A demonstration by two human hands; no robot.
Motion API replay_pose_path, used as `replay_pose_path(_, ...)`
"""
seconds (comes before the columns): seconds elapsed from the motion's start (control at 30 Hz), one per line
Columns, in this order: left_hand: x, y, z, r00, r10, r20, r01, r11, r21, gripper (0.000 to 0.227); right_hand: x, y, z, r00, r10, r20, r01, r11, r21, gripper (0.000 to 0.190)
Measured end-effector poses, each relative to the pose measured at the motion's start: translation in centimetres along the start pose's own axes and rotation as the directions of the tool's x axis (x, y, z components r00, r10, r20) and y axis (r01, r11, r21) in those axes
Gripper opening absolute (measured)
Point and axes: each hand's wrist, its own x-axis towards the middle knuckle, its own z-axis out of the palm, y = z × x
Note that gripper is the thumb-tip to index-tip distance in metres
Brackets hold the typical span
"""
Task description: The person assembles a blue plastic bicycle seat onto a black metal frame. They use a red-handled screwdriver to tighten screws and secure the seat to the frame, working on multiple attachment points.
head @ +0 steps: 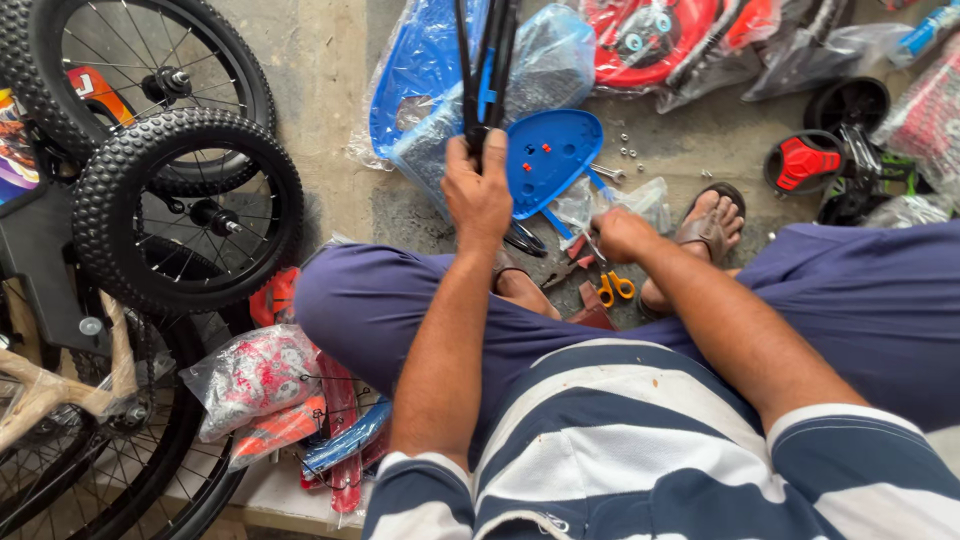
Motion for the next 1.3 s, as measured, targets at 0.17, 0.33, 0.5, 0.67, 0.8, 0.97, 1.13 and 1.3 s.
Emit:
replay_pose_path(0.17, 0.2, 0.3, 0.5, 0.996, -0.042, 0.076, 0.044, 0.999, -0.028, 0.037, 0.1, -0.9, -1.0, 0.993, 0.008, 0.121, 0.004, 0.995, -0.097, 0.026)
replay_pose_path(0.33, 0.1, 1.6, 0.9, 0.985, -0.046, 0.168, 0.051, 0.998, -0.024, 0.036, 4.4, -0.5, -4.9, 0.770, -0.096, -0.631, 0.206, 0.973, 0.102, 0.042)
replay_pose_path(0.5, 0.5, 2.1, 0.7, 0.983, 0.007, 0.186, -0.012, 1.000, 0.023, 0.033, 9.9, -0.7, -6.8, 0.632, -0.016, -0.775, 0.142, 0.985, 0.096, 0.080)
replay_pose_path(0.67, 0.9, 1.9, 1.4, 0.979, 0.019, 0.204, -0.029, 0.998, 0.048, 0.031, 11.0, 0.9, -7.9, 0.856, 0.149, -0.495, -0.035, 0.972, 0.232, 0.058)
replay_pose_path(0.8, 0.7, 1.6, 1.7, 0.962, -0.033, 0.270, 0.006, 0.995, 0.101, 0.033, 7.9, 2.8, -11.1, 0.963, 0.073, -0.258, 0.014, 0.948, 0.318, 0.039)
replay_pose_path(0.97, 0.2, 0.8, 2.4, 0.959, 0.017, 0.281, -0.078, 0.976, 0.205, 0.039, -1.0, 6.9, -18.3, 0.905, 0.227, -0.360, -0.142, 0.958, 0.248, 0.040)
replay_pose_path(1.13, -0.8, -1.5, 3.2, 0.941, 0.042, 0.337, -0.127, 0.964, 0.235, 0.040, -10.1, 13.8, -24.9, 0.810, 0.116, -0.575, -0.139, 0.990, 0.004, 0.039)
replay_pose_path(1.3, -3.1, -5.2, 4.6, 0.901, 0.030, 0.432, -0.148, 0.959, 0.243, 0.045, -18.2, 18.1, -26.8, 0.548, 0.185, -0.816, -0.049, 0.981, 0.190, 0.022)
